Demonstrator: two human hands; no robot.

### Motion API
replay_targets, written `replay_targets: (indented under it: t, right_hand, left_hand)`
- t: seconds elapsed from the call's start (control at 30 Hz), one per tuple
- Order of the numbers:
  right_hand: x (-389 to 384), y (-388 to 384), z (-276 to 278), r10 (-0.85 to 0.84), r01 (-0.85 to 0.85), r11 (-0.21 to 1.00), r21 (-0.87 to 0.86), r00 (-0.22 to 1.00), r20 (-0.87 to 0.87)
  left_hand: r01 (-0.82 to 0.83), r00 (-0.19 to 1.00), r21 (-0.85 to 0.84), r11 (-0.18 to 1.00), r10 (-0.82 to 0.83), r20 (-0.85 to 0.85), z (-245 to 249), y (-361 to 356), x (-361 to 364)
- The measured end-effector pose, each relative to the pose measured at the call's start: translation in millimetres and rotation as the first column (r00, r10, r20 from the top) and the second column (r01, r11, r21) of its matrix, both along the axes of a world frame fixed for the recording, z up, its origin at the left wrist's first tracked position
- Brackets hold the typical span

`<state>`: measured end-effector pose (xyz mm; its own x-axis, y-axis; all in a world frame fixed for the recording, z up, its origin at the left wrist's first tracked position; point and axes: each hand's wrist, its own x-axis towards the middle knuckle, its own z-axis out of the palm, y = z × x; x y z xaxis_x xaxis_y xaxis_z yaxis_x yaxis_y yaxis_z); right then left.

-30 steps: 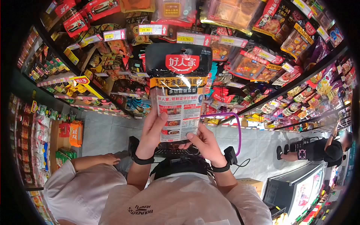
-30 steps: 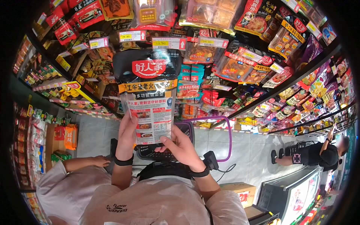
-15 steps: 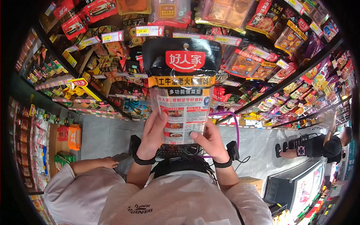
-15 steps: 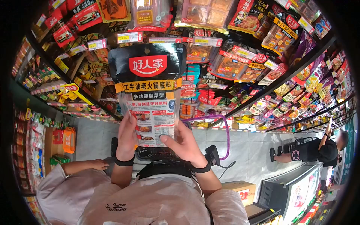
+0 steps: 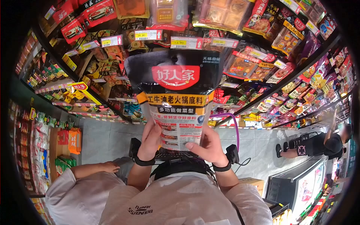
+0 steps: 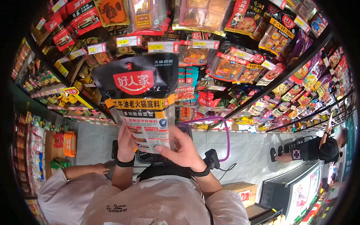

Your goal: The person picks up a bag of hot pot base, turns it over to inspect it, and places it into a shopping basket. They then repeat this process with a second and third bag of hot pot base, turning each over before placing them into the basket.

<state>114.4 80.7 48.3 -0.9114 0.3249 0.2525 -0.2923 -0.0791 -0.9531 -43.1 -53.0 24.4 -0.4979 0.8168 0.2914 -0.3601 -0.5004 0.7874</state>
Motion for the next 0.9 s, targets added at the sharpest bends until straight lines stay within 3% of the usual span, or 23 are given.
replay_targets:
  t: [0.57,0.63,0.67,0.77,0.8,0.9]
  right_hand:
    - [-0.7,-8.7,1.8,-0.039,0.040,0.993,0.110,0.999,-0.009]
    - [-3.7,-13.1,0.4,-0.156,0.157,0.985,0.077,0.988,-0.017]
    - [-5.7,-16.0,-0.9,-0.214,0.215,0.975,0.060,0.977,-0.018]
    - [-15.1,-17.4,-18.9,-0.474,0.475,0.859,0.190,0.879,-0.053]
    - [-16.3,-17.6,-8.0,-0.548,0.550,0.734,0.399,0.826,-0.130]
    - [-23.1,-24.9,-5.8,-0.539,0.614,0.487,0.620,0.771,-0.340]
  left_hand:
    - [-0.112,0.994,-0.010,0.994,0.112,-0.019,-3.4,-11.9,9.6]
    - [-0.142,0.990,0.035,0.989,0.143,-0.010,-3.9,-3.6,9.6]
    - [-0.183,0.982,-0.105,0.977,0.186,0.023,1.8,-1.8,8.3]
    - [-0.500,0.825,0.001,0.866,0.477,-0.305,11.2,18.4,7.7]
    - [-0.500,0.819,0.075,0.863,0.499,-0.284,11.3,19.1,12.7]
    - [-0.342,0.886,0.096,0.935,0.355,-0.298,26.3,20.3,38.2]
